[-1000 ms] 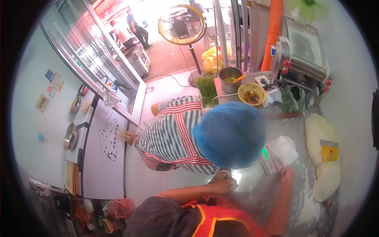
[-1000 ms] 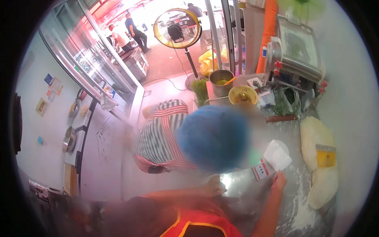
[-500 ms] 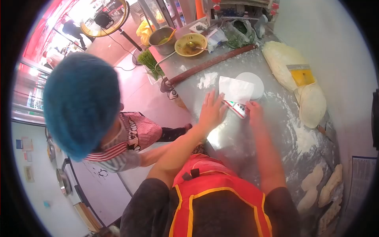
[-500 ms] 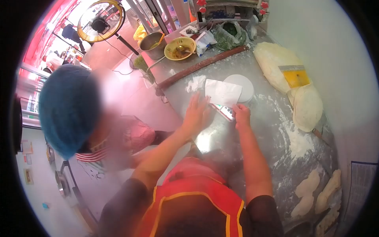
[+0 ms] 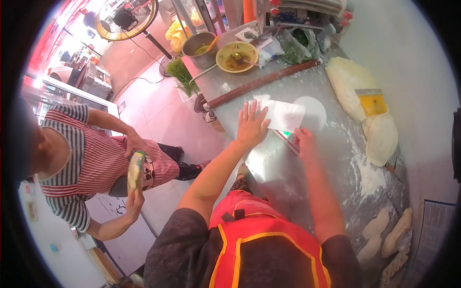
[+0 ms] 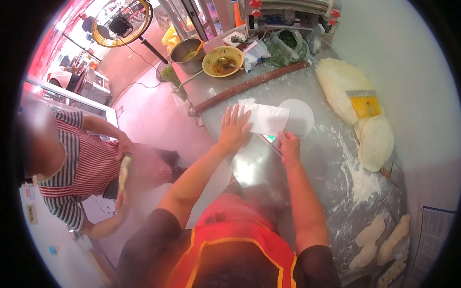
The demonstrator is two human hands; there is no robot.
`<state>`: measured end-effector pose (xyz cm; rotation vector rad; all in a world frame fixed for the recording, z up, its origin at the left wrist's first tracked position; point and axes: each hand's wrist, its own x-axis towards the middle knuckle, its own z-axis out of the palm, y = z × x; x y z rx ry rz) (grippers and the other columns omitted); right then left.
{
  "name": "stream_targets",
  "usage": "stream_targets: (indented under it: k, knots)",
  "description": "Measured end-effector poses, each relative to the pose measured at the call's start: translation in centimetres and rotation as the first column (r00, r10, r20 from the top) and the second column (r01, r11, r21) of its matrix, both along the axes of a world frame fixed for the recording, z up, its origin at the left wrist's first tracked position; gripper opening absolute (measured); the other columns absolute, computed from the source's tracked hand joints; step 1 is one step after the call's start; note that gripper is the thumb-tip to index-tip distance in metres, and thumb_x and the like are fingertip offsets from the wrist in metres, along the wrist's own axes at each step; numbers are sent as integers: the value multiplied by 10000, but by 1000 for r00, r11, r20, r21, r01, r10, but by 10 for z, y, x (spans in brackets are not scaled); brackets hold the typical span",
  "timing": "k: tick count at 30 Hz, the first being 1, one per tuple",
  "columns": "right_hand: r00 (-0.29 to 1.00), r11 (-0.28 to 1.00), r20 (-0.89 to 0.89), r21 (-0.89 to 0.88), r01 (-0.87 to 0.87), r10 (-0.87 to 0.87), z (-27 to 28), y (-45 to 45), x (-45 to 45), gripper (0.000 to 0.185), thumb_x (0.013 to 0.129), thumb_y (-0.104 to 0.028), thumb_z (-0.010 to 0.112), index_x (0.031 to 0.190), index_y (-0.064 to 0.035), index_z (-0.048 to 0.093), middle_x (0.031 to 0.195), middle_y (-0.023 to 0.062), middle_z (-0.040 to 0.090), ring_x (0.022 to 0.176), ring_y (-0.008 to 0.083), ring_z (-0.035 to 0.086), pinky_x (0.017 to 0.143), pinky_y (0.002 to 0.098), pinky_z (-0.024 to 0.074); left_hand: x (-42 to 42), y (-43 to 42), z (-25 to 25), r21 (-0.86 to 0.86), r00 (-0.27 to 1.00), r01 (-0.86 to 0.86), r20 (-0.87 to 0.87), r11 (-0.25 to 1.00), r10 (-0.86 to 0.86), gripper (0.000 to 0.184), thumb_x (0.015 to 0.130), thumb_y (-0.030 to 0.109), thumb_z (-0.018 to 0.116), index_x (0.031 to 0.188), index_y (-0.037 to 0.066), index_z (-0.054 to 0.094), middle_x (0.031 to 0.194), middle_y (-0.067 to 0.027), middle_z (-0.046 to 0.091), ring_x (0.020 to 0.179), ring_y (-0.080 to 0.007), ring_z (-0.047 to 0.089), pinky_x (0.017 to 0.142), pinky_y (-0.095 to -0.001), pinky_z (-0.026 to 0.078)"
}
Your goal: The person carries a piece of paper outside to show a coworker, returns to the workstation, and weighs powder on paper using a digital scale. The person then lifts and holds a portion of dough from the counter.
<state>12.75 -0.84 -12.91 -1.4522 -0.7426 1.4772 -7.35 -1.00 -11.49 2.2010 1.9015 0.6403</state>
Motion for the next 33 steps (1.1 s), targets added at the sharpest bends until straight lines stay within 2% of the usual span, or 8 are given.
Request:
stream_targets:
  k: [3, 6, 9, 12, 15, 21, 30, 33]
  knots:
    - [998, 999, 59, -46, 11, -8, -1, 3, -4, 143, 768, -119, 572, 665, -27, 538, 521, -24, 434, 462, 63, 373, 426, 223, 284, -7, 15, -14, 17, 1000, -20, 8, 1000, 19, 443, 859, 370, 399, 1234, 136, 421, 1365, -169, 209, 1261, -394, 137, 1002, -506, 140]
    - [989, 995, 128, -78, -59, 69, -2, 6, -3, 136, 808, -144, 542, 713, -46, 542, 590, -24, 476, 540, 60, 437, 502, 209, 366, -16, 34, -30, 78, 1000, -15, -5, 997, 15, 438, 855, 365, 409, 1222, 128, 433, 1359, -169, 224, 1256, -397, 150, 998, -509, 152]
    - [991, 994, 127, -112, -20, 34, 0, 6, -5, 140, 808, -144, 542, 710, -44, 541, 588, -24, 475, 529, 62, 433, 486, 207, 361, -19, 48, -34, 85, 999, -42, -3, 995, 42, 429, 852, 356, 416, 1216, 129, 440, 1352, -169, 236, 1255, -395, 154, 996, -508, 158]
    - [988, 996, 153, -88, 0, 13, -2, 7, -8, 144, 806, -150, 547, 708, -45, 540, 586, -24, 474, 517, 62, 430, 474, 205, 358, -23, 46, -20, 82, 995, 91, -39, 992, -88, 419, 851, 347, 419, 1208, 131, 448, 1345, -174, 247, 1254, -392, 160, 995, -508, 164]
    - [993, 997, 109, -46, 58, -53, -2, 7, -15, 142, 777, -125, 569, 678, -27, 547, 521, -21, 441, 453, 59, 371, 416, 219, 287, -26, 45, -23, 87, 983, 176, -69, 981, -170, 409, 852, 337, 418, 1202, 128, 455, 1339, -175, 255, 1253, -387, 168, 994, -506, 166]
    - [993, 991, 81, -96, 94, -87, 1, 4, -20, 136, 778, -121, 569, 683, -27, 544, 528, -24, 440, 447, 56, 373, 408, 216, 290, -36, 56, -37, 112, 995, 48, -92, 993, -37, 400, 854, 326, 414, 1185, 110, 471, 1337, -174, 263, 1250, -381, 179, 994, -505, 167]
    - [992, 992, 87, -84, 95, -88, 5, 3, -18, 133, 774, -122, 572, 686, -27, 547, 539, -22, 441, 455, 59, 389, 411, 215, 319, -41, 55, -11, 160, 995, 62, 68, 985, -74, 345, 857, 312, 409, 1108, 122, 549, 1333, -143, 292, 1253, -359, 191, 998, -496, 172]
    - [993, 991, 74, -88, 96, -90, 6, 2, -20, 133, 773, -120, 571, 685, -22, 548, 535, -21, 439, 452, 59, 390, 411, 215, 319, -35, 49, -8, 146, 990, 139, -14, 979, -138, 340, 854, 315, 412, 1105, 136, 556, 1330, -133, 303, 1250, -355, 201, 996, -498, 177]
